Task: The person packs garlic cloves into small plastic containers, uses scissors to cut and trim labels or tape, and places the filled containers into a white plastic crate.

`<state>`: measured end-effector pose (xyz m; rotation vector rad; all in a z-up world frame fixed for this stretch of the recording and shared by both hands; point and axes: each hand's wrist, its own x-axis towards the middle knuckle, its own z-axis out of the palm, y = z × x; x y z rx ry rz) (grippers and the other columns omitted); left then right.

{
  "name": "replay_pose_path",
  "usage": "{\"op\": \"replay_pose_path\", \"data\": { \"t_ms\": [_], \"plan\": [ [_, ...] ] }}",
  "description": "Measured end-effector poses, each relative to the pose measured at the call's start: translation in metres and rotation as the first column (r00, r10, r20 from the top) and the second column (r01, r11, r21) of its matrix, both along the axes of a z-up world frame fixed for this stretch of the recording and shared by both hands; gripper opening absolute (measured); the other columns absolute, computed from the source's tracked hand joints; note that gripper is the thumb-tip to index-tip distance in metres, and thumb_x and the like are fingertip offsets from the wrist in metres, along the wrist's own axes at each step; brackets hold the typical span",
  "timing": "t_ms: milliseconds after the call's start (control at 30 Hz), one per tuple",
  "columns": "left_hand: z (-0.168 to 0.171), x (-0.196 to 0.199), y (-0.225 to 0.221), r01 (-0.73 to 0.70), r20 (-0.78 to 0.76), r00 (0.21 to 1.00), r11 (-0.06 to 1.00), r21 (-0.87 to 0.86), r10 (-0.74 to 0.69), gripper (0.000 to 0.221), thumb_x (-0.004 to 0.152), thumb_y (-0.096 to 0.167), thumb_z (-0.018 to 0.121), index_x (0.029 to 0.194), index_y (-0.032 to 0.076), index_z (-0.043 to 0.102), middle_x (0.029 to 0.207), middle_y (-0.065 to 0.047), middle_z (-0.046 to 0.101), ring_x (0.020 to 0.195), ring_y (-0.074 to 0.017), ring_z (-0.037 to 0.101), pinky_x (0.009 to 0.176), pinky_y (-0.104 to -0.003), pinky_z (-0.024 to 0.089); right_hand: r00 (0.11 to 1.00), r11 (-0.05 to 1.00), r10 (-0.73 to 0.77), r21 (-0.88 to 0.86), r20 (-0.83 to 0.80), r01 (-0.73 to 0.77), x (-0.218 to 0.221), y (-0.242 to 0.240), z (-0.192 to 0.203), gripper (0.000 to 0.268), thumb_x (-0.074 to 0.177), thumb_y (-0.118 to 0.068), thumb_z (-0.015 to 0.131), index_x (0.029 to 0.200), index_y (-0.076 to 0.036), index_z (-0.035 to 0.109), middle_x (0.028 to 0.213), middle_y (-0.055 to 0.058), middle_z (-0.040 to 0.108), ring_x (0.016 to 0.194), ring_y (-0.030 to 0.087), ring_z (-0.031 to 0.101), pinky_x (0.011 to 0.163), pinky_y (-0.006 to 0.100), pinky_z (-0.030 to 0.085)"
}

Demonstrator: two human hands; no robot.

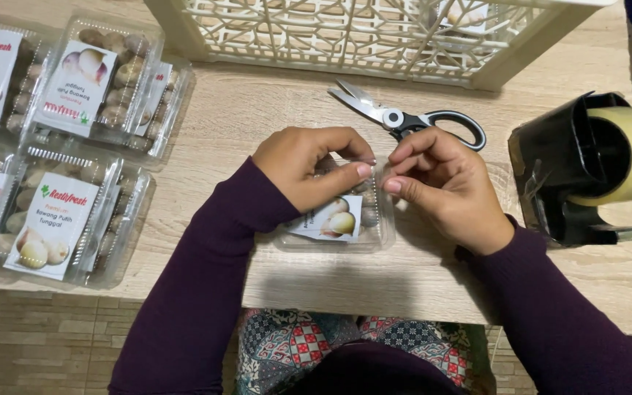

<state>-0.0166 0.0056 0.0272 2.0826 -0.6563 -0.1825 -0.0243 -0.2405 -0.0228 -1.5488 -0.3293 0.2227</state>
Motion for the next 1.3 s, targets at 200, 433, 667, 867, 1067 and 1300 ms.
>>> {"op": "replay_pose_path", "data": {
  "t_ms": [200,433,667,867,1067,1300],
  "plan": [
    [-0.026,0.007,-0.005,-0.038,-0.23,0.973,0.988,-0.153,0.001,0.019,0.097,0.025,0.056,0.097,0.015,0.072,0.083,-0.006,0.078,0.084,-0.0234,0.074,0.081,-0.039,0.057,1.0,0.999,0.021,-0.04,-0.008,-0.021,-0.003,0.007,0.003,0.034,0.084,0.003,0.079,0.115,0.002,0.063,0.087,0.01,0.075,0.078,0.009,0.069,0.078,0.025,0.059],
    [-0.031,0.006,-0.003,-0.025,-0.237,0.971,0.983,-0.184,-0.02,0.019,0.093,0.023,0.059,0.092,0.012,0.075,0.078,-0.007,0.075,0.081,-0.0206,0.072,0.078,-0.038,0.057,0.996,0.977,0.04,-0.212,0.085,-0.022,-0.009,0.016,0.023,0.033,0.085,0.0,0.081,0.115,0.001,0.069,0.085,0.01,0.075,0.076,0.011,0.068,0.077,0.026,0.058],
    [-0.037,0.007,-0.007,-0.02,-0.218,0.976,0.995,-0.094,-0.001,0.021,0.09,0.024,0.059,0.089,0.012,0.076,0.076,-0.007,0.075,0.079,-0.0277,0.073,0.078,-0.04,0.057,0.915,0.844,0.155,-0.531,0.371,0.072,-0.009,0.018,0.034,0.022,0.085,-0.01,0.085,0.104,-0.004,0.076,0.082,0.008,0.075,0.073,0.022,0.067,0.07,0.032,0.052],
    [-0.035,0.007,-0.008,-0.038,-0.214,0.977,0.998,-0.058,0.024,0.021,0.089,0.025,0.059,0.088,0.014,0.076,0.076,-0.006,0.075,0.079,-0.0267,0.074,0.077,-0.039,0.057,0.9,0.816,0.16,-0.568,0.407,0.112,-0.011,0.017,0.03,0.02,0.086,-0.013,0.085,0.103,-0.006,0.077,0.083,0.007,0.073,0.073,0.022,0.062,0.07,0.032,0.05],
    [-0.035,0.011,-0.006,-0.058,-0.186,0.981,0.998,0.019,0.061,0.022,0.092,0.026,0.059,0.094,0.013,0.076,0.085,-0.008,0.077,0.083,-0.0275,0.074,0.077,-0.041,0.057,0.95,0.839,0.137,-0.542,0.279,0.038,-0.005,0.015,0.022,0.01,0.088,-0.008,0.082,0.095,-0.008,0.076,0.076,0.006,0.073,0.07,0.018,0.065,0.069,0.03,0.051],
    [-0.037,0.02,0.002,-0.111,0.196,0.973,0.991,-0.079,0.125,0.034,0.097,0.027,0.066,0.127,0.01,0.063,0.122,-0.013,0.067,0.103,-0.0244,0.067,0.084,-0.037,0.056,0.963,0.989,0.137,-0.021,-0.233,-0.145,0.003,0.006,-0.001,0.034,0.092,0.008,0.068,0.107,-0.012,0.045,0.073,0.002,0.061,0.046,0.011,0.052,0.042,0.023,0.047]
  ]
}}
